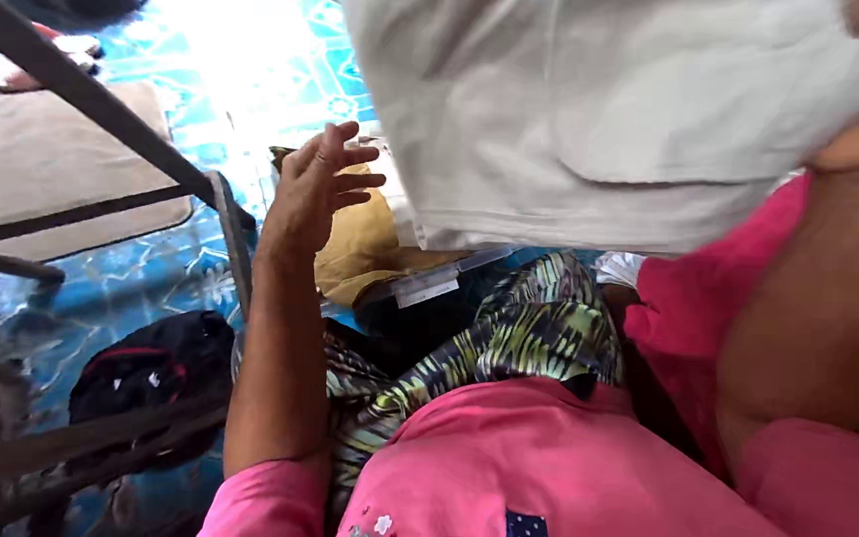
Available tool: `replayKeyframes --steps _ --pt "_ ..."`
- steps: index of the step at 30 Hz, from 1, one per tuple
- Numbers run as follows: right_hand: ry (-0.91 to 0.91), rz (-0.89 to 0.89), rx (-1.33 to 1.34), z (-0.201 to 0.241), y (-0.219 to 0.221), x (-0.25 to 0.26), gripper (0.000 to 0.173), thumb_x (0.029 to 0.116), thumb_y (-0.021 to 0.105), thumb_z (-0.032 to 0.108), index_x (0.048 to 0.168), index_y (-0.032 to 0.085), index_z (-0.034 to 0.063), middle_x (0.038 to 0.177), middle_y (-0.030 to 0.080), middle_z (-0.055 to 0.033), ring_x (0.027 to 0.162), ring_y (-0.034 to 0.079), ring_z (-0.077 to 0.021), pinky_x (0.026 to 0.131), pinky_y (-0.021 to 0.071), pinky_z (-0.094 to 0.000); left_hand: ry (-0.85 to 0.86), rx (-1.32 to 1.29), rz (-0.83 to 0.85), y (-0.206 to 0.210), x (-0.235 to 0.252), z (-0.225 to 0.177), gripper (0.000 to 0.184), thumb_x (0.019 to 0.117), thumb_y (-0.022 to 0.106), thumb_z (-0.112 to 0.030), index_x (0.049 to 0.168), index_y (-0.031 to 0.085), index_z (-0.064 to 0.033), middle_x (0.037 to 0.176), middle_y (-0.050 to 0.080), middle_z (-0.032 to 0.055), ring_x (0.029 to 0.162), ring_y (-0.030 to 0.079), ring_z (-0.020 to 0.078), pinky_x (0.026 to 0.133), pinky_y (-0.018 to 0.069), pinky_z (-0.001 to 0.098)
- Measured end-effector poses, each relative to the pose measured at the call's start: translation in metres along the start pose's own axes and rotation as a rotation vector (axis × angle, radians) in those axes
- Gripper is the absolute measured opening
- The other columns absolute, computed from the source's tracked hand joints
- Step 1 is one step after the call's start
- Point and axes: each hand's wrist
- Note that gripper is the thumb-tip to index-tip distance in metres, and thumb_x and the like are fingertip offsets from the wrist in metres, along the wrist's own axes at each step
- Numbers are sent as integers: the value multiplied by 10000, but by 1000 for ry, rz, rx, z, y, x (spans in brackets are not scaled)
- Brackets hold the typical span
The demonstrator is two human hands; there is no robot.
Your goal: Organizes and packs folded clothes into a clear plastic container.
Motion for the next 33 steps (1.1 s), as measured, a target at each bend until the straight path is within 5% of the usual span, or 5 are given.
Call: replayKeyframes --steps 5,10,21,28,33 --pt "324 254 -501 -107 85 13 529 890 775 169 1306 534 -52 1133 670 -150 986 685 -202 890 586 -390 -148 -24 -270 -29 -8 12 306 1074 489 -358 1242 558 -112 972 704 -33 837 704 64 765 618 297" --pt "314 609 -889 -178 129 -36 845 956 673 508 1573 365 21 1536 394 -339 1406 378 -549 1044 327 -772 -320 626 -385 -33 -2 30 797 959 721 -295 1536 322 84 1435 429 426 1309 469 573 1073 378 696" --pt "326 745 -1019 -213 165 -93 878 968 433 723 1653 236 210 1689 112 -272 1516 120 -567 1068 196 -817 -267 931 323 40 9 49 1079 799 742 -684 1655 185 -335 1710 -67 217 1512 -78 590 1051 77 871" --pt "330 723 -1016 -228 167 -100 894 962 399 747 1662 193 231 1701 59 -256 1531 79 -548 1080 156 -820 -228 804 317 30 13 62 977 846 775 -560 1640 274 -288 1720 0 188 1541 -50 530 1074 72 850" --pt "325 692 -991 -226 164 -102 867 971 401 736 1655 225 234 1701 83 -247 1532 103 -538 1087 159 -809 -243 676 -262 7 10 47 599 970 701 -281 1408 521 85 1415 497 363 1323 497 503 1101 398 620"
Point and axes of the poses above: each hand's wrist, its own x-axis towards the middle knuckle, its own y-axis out of the palm, z = x × y
